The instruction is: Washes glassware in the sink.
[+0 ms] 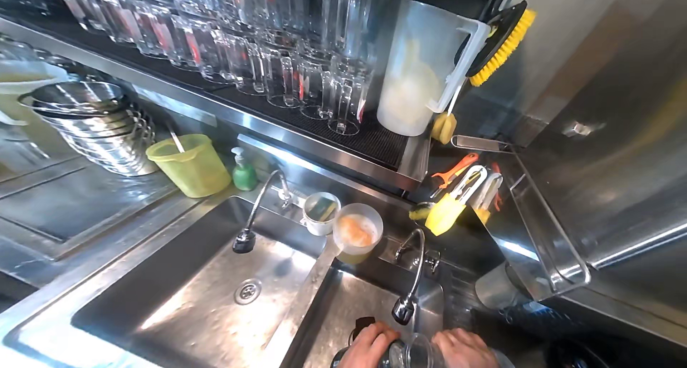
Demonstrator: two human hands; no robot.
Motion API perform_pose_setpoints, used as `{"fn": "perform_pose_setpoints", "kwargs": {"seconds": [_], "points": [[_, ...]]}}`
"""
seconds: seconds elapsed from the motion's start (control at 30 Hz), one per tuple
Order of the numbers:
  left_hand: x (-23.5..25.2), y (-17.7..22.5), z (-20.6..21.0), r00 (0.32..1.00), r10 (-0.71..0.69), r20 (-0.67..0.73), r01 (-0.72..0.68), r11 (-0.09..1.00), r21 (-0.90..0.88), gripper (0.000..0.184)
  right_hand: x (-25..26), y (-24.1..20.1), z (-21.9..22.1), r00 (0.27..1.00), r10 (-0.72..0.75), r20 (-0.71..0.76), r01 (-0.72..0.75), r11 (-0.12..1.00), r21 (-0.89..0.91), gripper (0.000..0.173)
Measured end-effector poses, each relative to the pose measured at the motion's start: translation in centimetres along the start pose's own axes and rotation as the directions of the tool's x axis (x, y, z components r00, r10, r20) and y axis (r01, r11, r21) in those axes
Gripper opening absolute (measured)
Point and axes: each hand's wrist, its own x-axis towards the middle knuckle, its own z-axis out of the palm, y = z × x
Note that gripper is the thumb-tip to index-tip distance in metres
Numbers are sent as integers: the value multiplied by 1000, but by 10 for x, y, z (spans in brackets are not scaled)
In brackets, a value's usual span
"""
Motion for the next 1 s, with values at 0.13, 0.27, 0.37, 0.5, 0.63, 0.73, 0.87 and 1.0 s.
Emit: {"fn": "perform_pose_setpoints", "kwargs": {"seconds": [0.13,0.27,0.37,0.5,0.63,0.73,0.87,1.0], "points": [[1,-1,2,1000,15,-15,-15,1000,3,82,2,0,-2,1000,-1,8,1,1000,-11,48],[2,-3,3,1000,7,-11,-7,1000,19,83,3,0,-5,999,4,35,-3,1000,-17,48],[4,-2,2,1000,4,-4,-4,1000,19,84,5,0,-5,999,3,33,-2,1000,-30,47],[4,-4,2,1000,7,-3,-7,1000,24,84,6,0,-5,1000,4,27,-3,1000,-31,44],[5,-4,3,1000,-2,4,2,1000,23,84,6,0,-5,1000,2,23,-1,999,-39,43],[6,-4,4,1000,-18,6,18,1000,21,84,6,1,-5,1000,-5,20,6,999,-45,44],[6,-6,5,1000,-15,4,15,1000,24,84,7,1,-4,1000,-11,-1,11,998,-57,41],[6,-8,5,1000,-16,2,16,1000,24,85,7,1,-6,1000,-5,7,5,998,-64,42]]}}
